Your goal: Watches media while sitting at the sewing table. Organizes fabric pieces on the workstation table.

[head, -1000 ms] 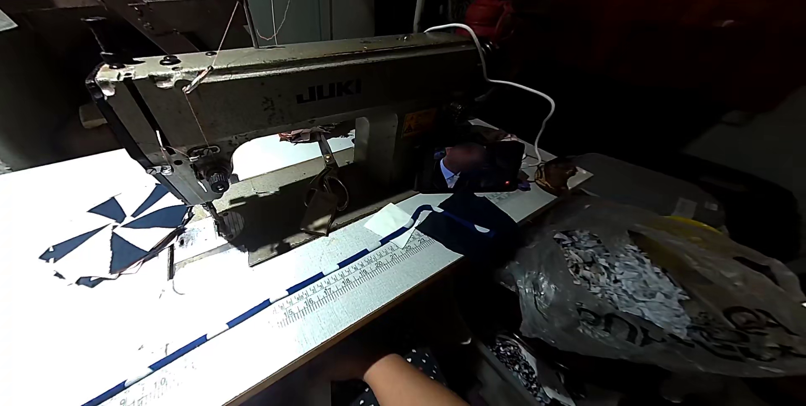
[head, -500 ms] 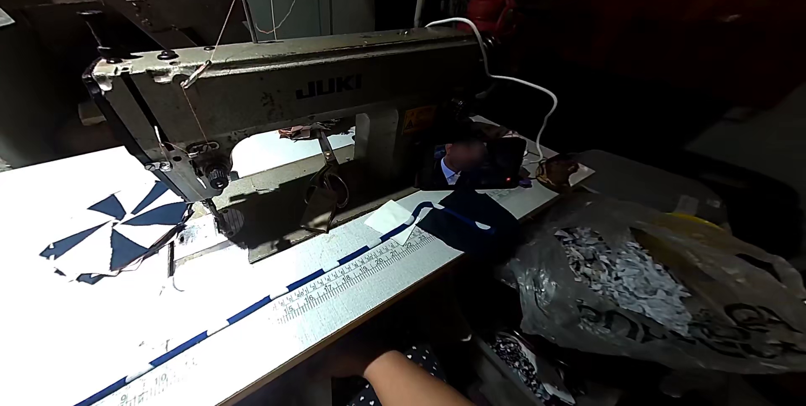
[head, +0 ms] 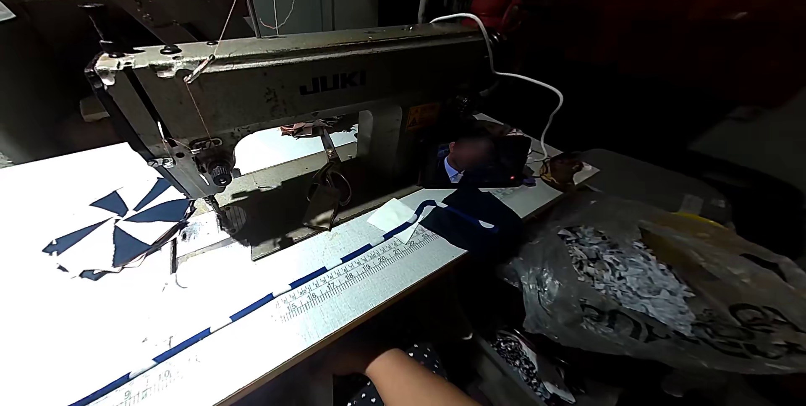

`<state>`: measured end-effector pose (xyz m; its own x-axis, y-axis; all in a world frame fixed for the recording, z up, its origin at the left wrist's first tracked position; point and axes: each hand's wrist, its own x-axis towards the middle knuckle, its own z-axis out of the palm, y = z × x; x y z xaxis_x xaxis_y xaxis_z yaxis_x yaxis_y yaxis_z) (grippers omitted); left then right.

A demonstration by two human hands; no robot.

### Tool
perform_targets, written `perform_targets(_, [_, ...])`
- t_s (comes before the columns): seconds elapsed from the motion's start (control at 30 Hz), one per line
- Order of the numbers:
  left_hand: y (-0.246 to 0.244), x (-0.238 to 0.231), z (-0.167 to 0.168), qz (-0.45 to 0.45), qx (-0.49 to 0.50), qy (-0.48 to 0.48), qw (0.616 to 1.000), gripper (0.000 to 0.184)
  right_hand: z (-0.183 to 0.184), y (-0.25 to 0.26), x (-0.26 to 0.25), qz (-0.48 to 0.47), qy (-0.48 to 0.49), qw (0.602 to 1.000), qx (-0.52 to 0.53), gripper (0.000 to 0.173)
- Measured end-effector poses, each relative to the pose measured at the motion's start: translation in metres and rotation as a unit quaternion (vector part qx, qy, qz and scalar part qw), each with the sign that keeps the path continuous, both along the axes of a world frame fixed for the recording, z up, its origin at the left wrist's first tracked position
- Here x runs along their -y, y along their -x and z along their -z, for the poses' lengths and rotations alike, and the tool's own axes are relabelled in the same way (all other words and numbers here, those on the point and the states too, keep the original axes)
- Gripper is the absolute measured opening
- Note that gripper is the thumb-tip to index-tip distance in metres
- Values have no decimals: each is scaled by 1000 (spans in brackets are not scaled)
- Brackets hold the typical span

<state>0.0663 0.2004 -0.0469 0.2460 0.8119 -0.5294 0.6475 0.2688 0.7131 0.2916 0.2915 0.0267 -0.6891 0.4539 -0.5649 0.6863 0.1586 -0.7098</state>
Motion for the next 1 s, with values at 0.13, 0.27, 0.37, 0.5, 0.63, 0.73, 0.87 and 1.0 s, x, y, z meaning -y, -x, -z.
perform_targets(0.13, [0,-3,-2,14,19,-10,1000,35,-1,0,0,12,0,1000,7,34])
perform_targets(0.27, [5,-1,10,14,12,-27,999,37,-3,1,1,9,-7,1000,8,34])
perform_targets(0.37, [6,-2,14,14,7,-14,1000,37,-2,0,0,8,2,1000,8,34])
perform_targets(0.5, [4,-1,11,-4,23,-5,1000,37,-5,0,1,11,-1,1000,8,33])
perform_targets(0.63, [-1,-2,-4,-10,-3,14,1000,38,-4,0,0,5,-2,1000,8,34])
perform_targets(0.73, [-1,-3,-2,1,-2,8,1000,37,-1,0,0,5,2,1000,11,34])
perform_targets(0.87, [5,-4,13,22,9,-7,1000,36,1,0,0,8,0,1000,10,33])
perform_targets(1.0, [2,-2,6,15,-7,-6,1000,36,-1,0,0,9,4,1000,4,33])
